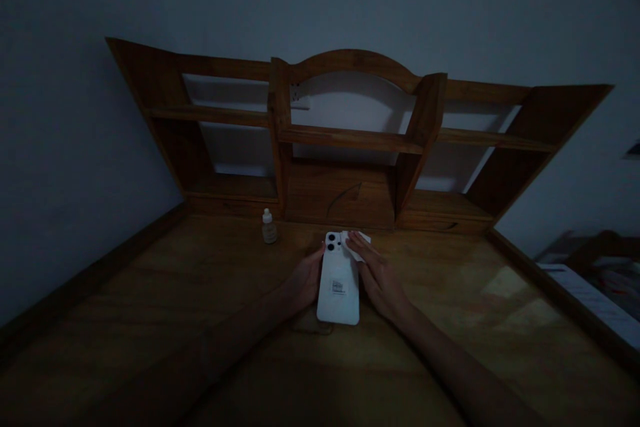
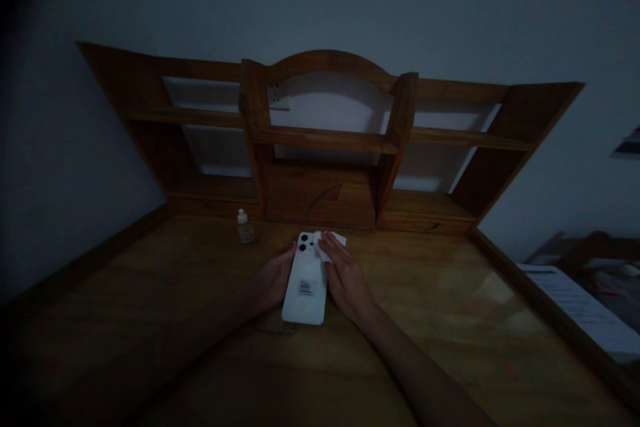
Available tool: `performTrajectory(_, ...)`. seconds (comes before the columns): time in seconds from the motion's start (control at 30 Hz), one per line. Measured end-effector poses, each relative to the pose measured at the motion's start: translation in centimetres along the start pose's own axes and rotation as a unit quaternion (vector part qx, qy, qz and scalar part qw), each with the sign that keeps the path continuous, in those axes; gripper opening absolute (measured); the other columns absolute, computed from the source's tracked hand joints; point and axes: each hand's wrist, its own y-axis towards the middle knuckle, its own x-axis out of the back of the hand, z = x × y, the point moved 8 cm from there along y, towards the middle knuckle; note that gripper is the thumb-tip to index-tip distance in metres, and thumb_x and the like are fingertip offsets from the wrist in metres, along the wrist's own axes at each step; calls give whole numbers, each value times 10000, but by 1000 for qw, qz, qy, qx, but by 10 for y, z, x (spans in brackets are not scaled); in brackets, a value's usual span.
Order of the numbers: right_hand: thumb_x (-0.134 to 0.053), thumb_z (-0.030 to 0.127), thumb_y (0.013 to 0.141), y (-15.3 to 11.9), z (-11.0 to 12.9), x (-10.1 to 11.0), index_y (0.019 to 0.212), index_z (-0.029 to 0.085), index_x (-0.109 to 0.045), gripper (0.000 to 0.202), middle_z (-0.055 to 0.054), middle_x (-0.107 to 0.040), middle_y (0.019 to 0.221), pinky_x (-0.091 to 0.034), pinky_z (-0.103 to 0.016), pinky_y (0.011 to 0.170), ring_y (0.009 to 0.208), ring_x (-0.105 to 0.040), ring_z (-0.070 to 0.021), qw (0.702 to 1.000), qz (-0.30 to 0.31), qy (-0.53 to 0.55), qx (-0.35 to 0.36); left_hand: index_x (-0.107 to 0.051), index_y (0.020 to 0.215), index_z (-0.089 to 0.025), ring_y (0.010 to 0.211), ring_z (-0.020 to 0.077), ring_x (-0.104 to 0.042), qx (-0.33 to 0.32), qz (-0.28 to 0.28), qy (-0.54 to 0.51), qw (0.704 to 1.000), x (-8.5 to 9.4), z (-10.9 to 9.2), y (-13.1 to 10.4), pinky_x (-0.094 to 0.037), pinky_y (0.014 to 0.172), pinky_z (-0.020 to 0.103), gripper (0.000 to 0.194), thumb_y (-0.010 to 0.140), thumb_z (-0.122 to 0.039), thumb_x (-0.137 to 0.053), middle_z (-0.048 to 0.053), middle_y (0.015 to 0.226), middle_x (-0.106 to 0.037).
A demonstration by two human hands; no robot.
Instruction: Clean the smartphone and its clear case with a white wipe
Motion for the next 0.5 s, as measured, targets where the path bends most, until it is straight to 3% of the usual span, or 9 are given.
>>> performTrajectory(0.27, -425, 211, 954, -3, 5, -5, 1282, 264, -580, 367, -38, -492, 1422, -303, -489, 1139, 1351, -404, -215, 998, 35, 51, -2, -582, 1165, -89, 901, 241, -643, 22, -29, -21, 999, 8, 3, 0, -437, 924, 382, 343, 940, -311, -450, 129, 984, -681)
performTrajectory(0.5, -433, 295, 968, -3, 15, -14, 1105, 252, -693, 297, -46, -622, 1286, -350, -492, 1100, 1264, -516, -229, 985, 96, 141, 7, -625, 971, -84, 706, 174, -620, 12, -37, -35, 999, 9, 2, 2, -479, 821, 335, 269, 942, -270, -432, 99, 848, -661)
